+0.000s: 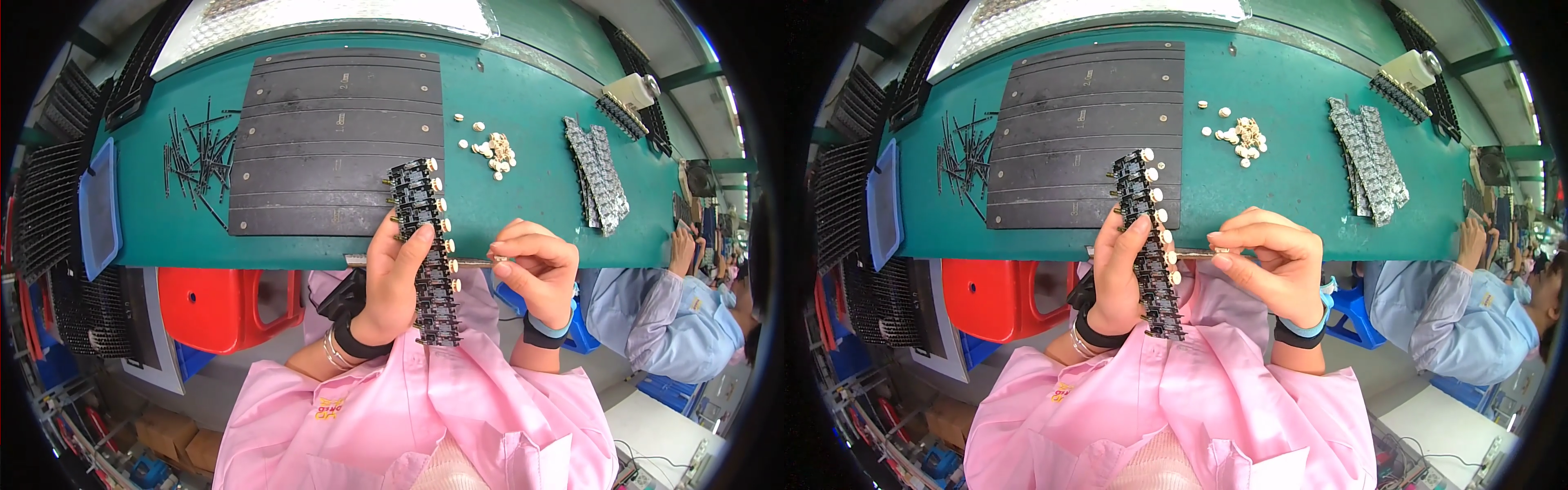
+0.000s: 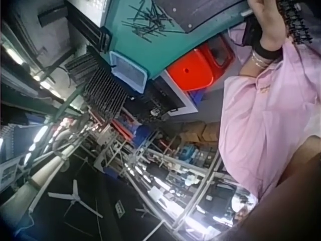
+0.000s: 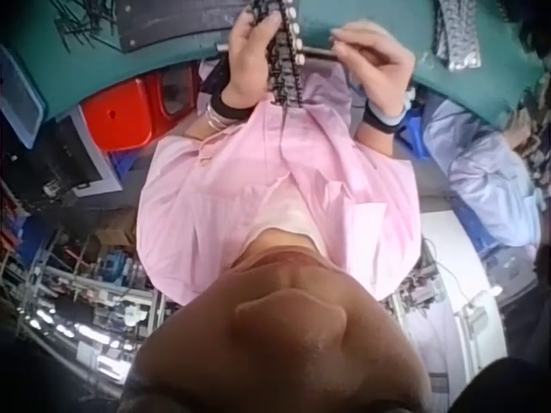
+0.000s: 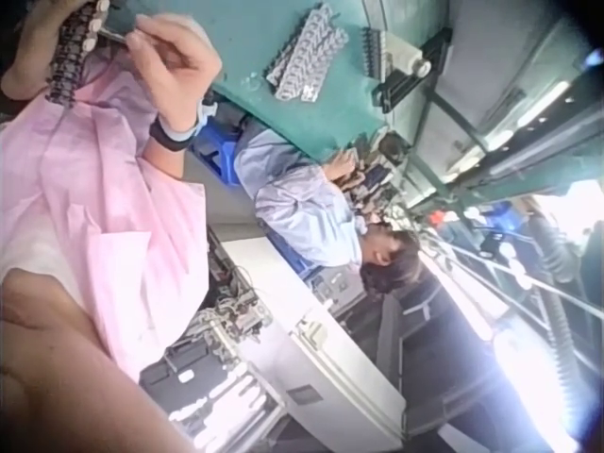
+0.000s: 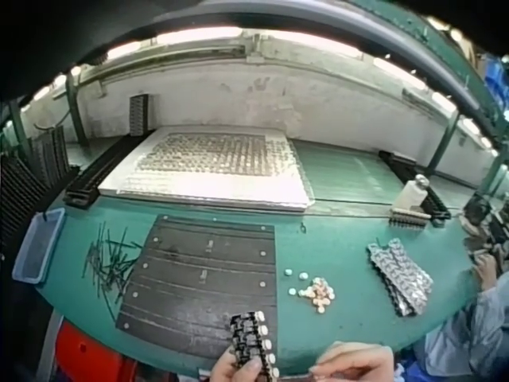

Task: The person picks up a circuit board and inserts small white components into it by hand one at a time. After filling the board, the person sets it aside on the table and picks up another circuit board to repeat the process.

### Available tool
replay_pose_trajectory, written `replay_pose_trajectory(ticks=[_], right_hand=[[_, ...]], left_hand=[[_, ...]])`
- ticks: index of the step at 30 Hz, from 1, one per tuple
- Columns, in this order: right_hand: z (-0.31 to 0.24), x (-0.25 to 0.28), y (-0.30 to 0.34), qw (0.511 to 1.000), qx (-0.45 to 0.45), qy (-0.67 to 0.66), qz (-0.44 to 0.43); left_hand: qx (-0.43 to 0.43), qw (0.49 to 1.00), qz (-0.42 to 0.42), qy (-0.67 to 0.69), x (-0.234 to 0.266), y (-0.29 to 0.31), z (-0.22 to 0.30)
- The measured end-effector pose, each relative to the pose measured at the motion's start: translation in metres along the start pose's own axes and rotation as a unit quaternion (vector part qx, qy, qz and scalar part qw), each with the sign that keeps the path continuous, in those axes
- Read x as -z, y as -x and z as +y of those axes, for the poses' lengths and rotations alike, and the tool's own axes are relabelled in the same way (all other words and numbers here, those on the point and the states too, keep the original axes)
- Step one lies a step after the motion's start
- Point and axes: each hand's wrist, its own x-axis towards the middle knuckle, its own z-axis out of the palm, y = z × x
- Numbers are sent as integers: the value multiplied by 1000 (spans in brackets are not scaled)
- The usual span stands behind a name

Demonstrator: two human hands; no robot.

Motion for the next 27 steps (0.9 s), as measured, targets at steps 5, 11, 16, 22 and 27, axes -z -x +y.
replay_pose_trajectory(ticks=[5,11,16,22,27], right_hand=[[-4,-7,4,992,-74,-105,-9],[-1,-17,9,983,-75,-160,-48],[1,-21,9,984,-98,-136,-66],[5,-19,10,988,-61,-106,-96],[7,-16,9,993,-21,-36,-115]], left_hand=[[3,1000,2,-1,1,0,0],[-12,1000,21,-12,4,-3,-3],[-21,999,36,-20,5,-4,-5],[-39,998,29,-27,5,-2,-6],[-38,999,31,-24,7,-2,-6]])
